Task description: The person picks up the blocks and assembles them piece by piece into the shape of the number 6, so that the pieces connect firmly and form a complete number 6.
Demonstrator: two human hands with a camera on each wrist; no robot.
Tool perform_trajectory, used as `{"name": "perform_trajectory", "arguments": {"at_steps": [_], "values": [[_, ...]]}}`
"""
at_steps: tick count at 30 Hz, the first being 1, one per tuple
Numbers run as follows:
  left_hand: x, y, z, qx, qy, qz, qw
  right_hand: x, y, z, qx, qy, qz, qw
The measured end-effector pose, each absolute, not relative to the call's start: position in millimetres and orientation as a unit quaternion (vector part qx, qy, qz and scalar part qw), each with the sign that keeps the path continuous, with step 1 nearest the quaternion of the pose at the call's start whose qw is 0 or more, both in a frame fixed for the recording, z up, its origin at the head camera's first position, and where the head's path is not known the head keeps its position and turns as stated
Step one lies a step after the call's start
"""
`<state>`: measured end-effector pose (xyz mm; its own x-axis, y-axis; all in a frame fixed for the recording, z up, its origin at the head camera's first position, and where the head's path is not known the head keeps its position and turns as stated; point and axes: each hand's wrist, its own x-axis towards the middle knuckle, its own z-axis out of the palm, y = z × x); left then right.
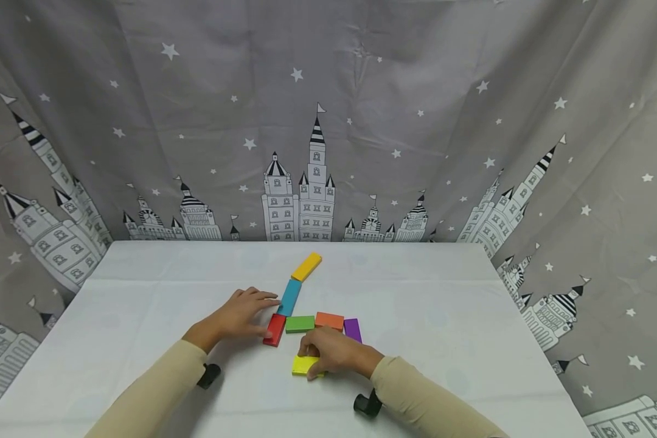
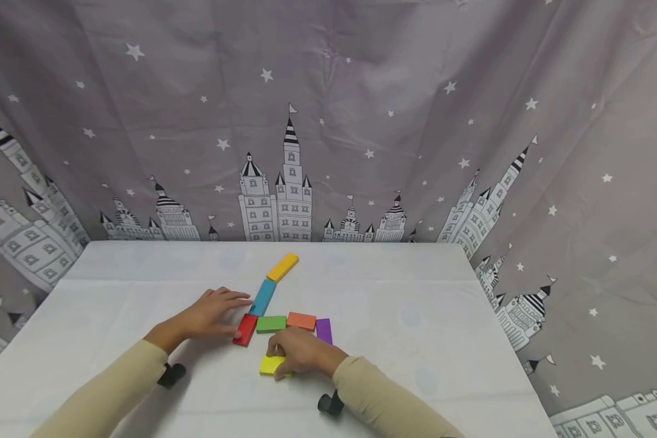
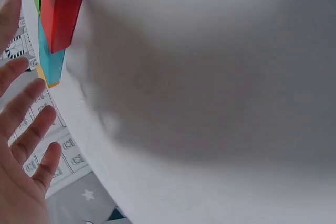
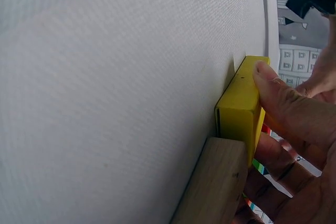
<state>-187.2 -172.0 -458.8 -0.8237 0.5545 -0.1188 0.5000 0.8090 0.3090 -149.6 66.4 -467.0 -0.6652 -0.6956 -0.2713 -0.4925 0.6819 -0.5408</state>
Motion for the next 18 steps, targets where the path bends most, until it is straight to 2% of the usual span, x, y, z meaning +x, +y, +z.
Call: {"name": "perform_trajectory", "arguments": {"at_steps": [8,18], "values": [[-199,-159,-459,0.31,0.933,0.101,0.151,-152,67,-469,-0.341,0.883,-0.216,0.238],[-199,-158,-466,0.308,0.933,0.102,0.154,-152,68,-470,-0.346,0.881,-0.222,0.235]]}}
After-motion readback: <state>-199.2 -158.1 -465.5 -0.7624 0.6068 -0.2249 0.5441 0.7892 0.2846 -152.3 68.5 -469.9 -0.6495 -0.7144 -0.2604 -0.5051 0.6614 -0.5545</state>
